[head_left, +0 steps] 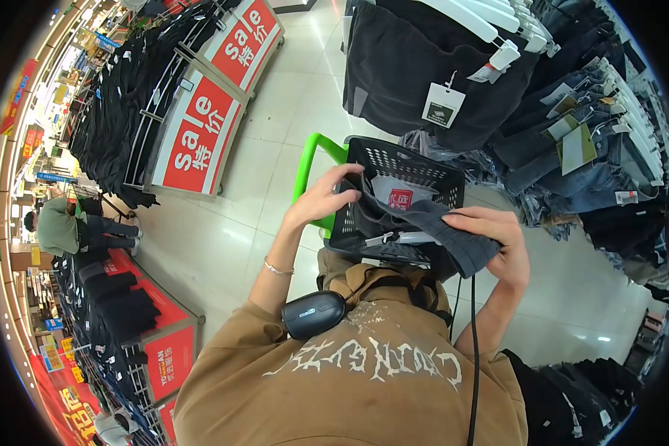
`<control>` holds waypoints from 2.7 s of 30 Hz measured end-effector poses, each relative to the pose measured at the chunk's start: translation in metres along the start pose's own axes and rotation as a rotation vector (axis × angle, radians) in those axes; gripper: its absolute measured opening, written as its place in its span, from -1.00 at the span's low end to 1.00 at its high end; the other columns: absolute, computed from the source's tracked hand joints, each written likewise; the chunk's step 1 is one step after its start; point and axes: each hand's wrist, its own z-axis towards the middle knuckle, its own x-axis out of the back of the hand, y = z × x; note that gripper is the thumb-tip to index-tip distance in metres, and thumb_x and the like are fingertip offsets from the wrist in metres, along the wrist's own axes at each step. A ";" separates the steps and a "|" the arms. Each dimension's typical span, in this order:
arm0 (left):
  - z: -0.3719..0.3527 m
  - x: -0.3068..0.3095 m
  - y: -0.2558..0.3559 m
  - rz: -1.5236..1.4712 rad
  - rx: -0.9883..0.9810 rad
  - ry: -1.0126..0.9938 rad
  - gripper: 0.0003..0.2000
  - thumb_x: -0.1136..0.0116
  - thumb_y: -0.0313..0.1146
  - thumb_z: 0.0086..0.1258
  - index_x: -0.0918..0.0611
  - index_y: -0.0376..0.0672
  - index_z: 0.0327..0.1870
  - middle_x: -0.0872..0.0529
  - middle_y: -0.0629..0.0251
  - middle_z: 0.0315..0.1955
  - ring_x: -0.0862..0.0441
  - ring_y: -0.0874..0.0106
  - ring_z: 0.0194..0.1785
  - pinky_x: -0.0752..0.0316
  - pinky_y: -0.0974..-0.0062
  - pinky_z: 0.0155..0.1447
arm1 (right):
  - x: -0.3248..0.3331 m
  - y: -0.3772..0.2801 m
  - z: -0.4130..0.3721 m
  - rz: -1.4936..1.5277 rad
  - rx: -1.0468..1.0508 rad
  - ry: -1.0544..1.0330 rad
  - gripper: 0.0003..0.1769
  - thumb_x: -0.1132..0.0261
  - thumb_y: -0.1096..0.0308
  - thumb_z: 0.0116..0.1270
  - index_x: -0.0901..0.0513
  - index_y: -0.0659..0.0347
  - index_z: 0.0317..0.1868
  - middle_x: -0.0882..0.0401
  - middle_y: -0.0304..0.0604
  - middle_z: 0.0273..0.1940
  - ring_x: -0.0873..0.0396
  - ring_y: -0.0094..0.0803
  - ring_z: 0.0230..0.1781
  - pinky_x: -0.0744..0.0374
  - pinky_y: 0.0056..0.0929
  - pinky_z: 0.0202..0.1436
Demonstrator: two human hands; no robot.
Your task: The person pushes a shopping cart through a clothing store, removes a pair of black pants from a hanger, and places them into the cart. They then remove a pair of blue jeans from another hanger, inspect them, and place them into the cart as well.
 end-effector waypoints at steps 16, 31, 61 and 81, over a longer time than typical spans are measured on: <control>-0.011 -0.020 0.012 0.071 -0.060 -0.530 -0.72 -0.07 -0.60 0.14 -0.58 -0.33 -0.08 -0.68 0.07 -0.21 -0.60 0.22 -0.04 -0.44 0.44 0.08 | -0.002 0.019 -0.009 0.213 0.163 0.327 -0.68 -0.35 0.54 -0.05 -0.67 0.34 -0.18 -0.63 0.15 -0.24 -0.64 -0.30 -0.31 -0.54 -0.56 -0.22; -0.018 0.004 0.069 -0.901 -0.115 0.461 -0.83 0.15 -0.50 0.34 -0.52 -0.31 -0.18 -0.63 0.24 -0.32 -0.62 0.50 -0.26 -0.56 0.60 -0.17 | -0.008 0.061 -0.027 0.006 -0.135 0.180 -0.68 -0.28 0.66 -0.13 -0.65 0.36 -0.25 -0.65 -0.04 -0.22 -0.63 -0.29 -0.23 -0.52 -0.50 -0.13; -0.024 -0.014 0.095 -1.224 -0.150 0.811 -0.82 0.23 -0.43 0.42 -0.28 -0.15 0.00 -0.54 0.20 -0.22 -0.57 0.32 -0.12 -0.54 0.30 -0.03 | -0.117 0.085 -0.028 0.042 -0.258 -0.242 -0.56 -0.33 0.29 0.04 -0.48 0.40 -0.12 -0.54 0.15 -0.25 -0.51 0.00 -0.15 -0.43 -0.26 -0.05; -0.055 0.022 0.065 0.318 -0.659 0.796 -0.67 -0.13 -0.66 0.10 -0.44 -0.33 -0.06 -0.57 0.15 -0.29 -0.53 0.38 -0.21 -0.45 0.52 -0.07 | -0.068 0.077 -0.026 -0.298 -0.053 0.788 -0.66 -0.13 0.70 -0.01 -0.52 0.35 -0.15 -0.48 -0.02 -0.23 -0.50 -0.12 -0.22 -0.47 -0.37 -0.13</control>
